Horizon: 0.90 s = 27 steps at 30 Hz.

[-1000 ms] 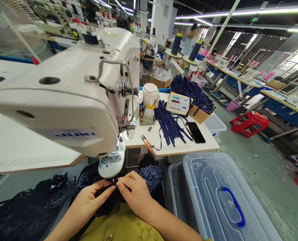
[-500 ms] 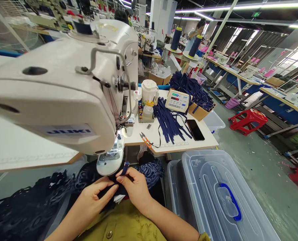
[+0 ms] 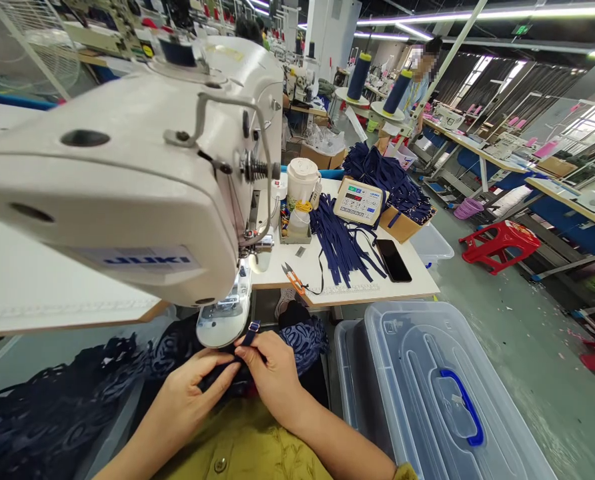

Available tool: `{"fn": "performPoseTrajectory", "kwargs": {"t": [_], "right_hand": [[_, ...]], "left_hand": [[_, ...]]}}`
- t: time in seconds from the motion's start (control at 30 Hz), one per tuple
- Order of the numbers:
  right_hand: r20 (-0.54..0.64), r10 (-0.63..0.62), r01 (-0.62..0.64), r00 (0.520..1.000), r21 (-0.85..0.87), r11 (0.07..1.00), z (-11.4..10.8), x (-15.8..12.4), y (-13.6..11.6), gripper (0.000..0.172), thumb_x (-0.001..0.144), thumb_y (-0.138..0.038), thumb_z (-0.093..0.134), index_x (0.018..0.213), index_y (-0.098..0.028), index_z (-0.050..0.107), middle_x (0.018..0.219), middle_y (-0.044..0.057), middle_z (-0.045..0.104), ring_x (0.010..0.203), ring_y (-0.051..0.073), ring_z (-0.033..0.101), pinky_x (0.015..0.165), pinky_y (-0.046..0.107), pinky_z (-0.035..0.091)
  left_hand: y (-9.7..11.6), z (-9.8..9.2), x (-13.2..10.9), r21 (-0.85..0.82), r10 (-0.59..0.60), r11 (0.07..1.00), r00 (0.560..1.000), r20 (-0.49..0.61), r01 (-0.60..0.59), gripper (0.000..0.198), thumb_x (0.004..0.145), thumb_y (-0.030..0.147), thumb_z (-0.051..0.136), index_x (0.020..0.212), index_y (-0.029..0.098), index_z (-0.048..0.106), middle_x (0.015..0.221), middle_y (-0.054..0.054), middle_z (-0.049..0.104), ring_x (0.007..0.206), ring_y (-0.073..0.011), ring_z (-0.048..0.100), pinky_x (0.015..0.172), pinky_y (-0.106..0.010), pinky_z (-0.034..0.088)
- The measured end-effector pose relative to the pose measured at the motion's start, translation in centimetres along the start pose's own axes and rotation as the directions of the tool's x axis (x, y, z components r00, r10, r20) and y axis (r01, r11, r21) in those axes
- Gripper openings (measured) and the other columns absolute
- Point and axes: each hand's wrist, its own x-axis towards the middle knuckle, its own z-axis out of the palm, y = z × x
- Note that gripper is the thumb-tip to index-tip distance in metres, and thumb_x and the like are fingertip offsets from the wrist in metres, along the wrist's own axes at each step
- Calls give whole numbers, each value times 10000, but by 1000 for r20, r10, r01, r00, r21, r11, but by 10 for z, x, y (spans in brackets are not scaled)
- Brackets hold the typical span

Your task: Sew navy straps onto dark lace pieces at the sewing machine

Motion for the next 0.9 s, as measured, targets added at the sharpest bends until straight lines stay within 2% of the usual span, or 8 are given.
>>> {"fn": "performPoseTrajectory", "kwargs": {"t": [0.13, 0.23, 0.37, 0.5, 0.57, 0.67, 0.8, 0.9], "right_hand": [[128, 207, -231, 970, 223, 947, -5, 1, -5, 222, 870, -401, 597, 924, -208, 691, 846, 11, 685, 789, 149, 633, 742, 250, 483], [220, 227, -290, 949, 324, 900, -8, 0, -6, 248, 773, -380, 715, 948, -210, 669, 853, -1, 668, 779, 143, 613, 741, 252, 482], [141, 160, -196, 977, 298, 934, -8, -3, -5, 135, 738, -305, 760, 791, -208, 682, 775, -8, 662, 737, 140, 608, 720, 253, 479], [21, -5, -2, 1000, 334, 943, -5, -5, -5, 120, 739, -326, 760, 717, -234, 686, 737, 11, 679, 722, 171, 630, 697, 297, 506], [7, -50, 45, 999, 343, 938, -4, -6, -6, 133, 753, -350, 746, 696, -246, 686, 713, 19, 686, 705, 184, 636, 675, 316, 517], [-11, -101, 98, 995, 346, 933, -2, -6, -7, 126, 772, -335, 732, 682, -258, 689, 684, 17, 691, 691, 188, 644, 664, 323, 522], [-38, -116, 122, 993, 333, 935, -3, -6, -7, 92, 781, -297, 727, 704, -260, 694, 709, 9, 691, 723, 181, 646, 704, 311, 514], [9, -22, 19, 1000, 256, 967, -6, -5, -13, 94, 772, -321, 728, 744, -241, 686, 750, 8, 681, 744, 174, 633, 714, 291, 495]], "left_hand": [[1, -3, 1, 42, 30, 999, 999, -10, -30, 188, 860, 384, 555, 874, 248, 685, 929, -12, 704, 854, -146, 656, 765, -239, 532], [3, -7, 1, 64, 77, 995, 997, -29, -75, 191, 870, 377, 541, 904, 249, 680, 964, -22, 696, 894, -153, 639, 786, -246, 520], [7, -11, -3, 187, 235, 957, 971, -49, -222, 174, 897, 315, 510, 938, 238, 662, 801, -8, 646, 742, -127, 591, 669, -224, 486], [10, -15, -11, 511, 486, 772, 869, -93, -378, 210, 915, 229, 487, 1074, 176, 614, 755, -4, 609, 676, -114, 544, 672, -239, 442], [11, -16, -13, 583, 557, 698, 827, -77, -416, 241, 925, 195, 462, 1124, 147, 589, 770, -9, 618, 686, -111, 545, 707, -246, 433], [15, -18, -13, 626, 608, 638, 793, -51, -449, 258, 931, 161, 435, 1143, 106, 571, 798, -24, 629, 718, -116, 552, 739, -255, 426], [21, -19, -9, 620, 611, 647, 788, -73, -444, 224, 925, 149, 442, 1088, 113, 591, 777, -16, 628, 701, -116, 545, 724, -260, 421], [26, -22, -4, 535, 541, 736, 836, -95, -416, 182, 929, 202, 444, 989, 169, 613, 726, 7, 599, 642, -108, 523, 653, -243, 424]]}}
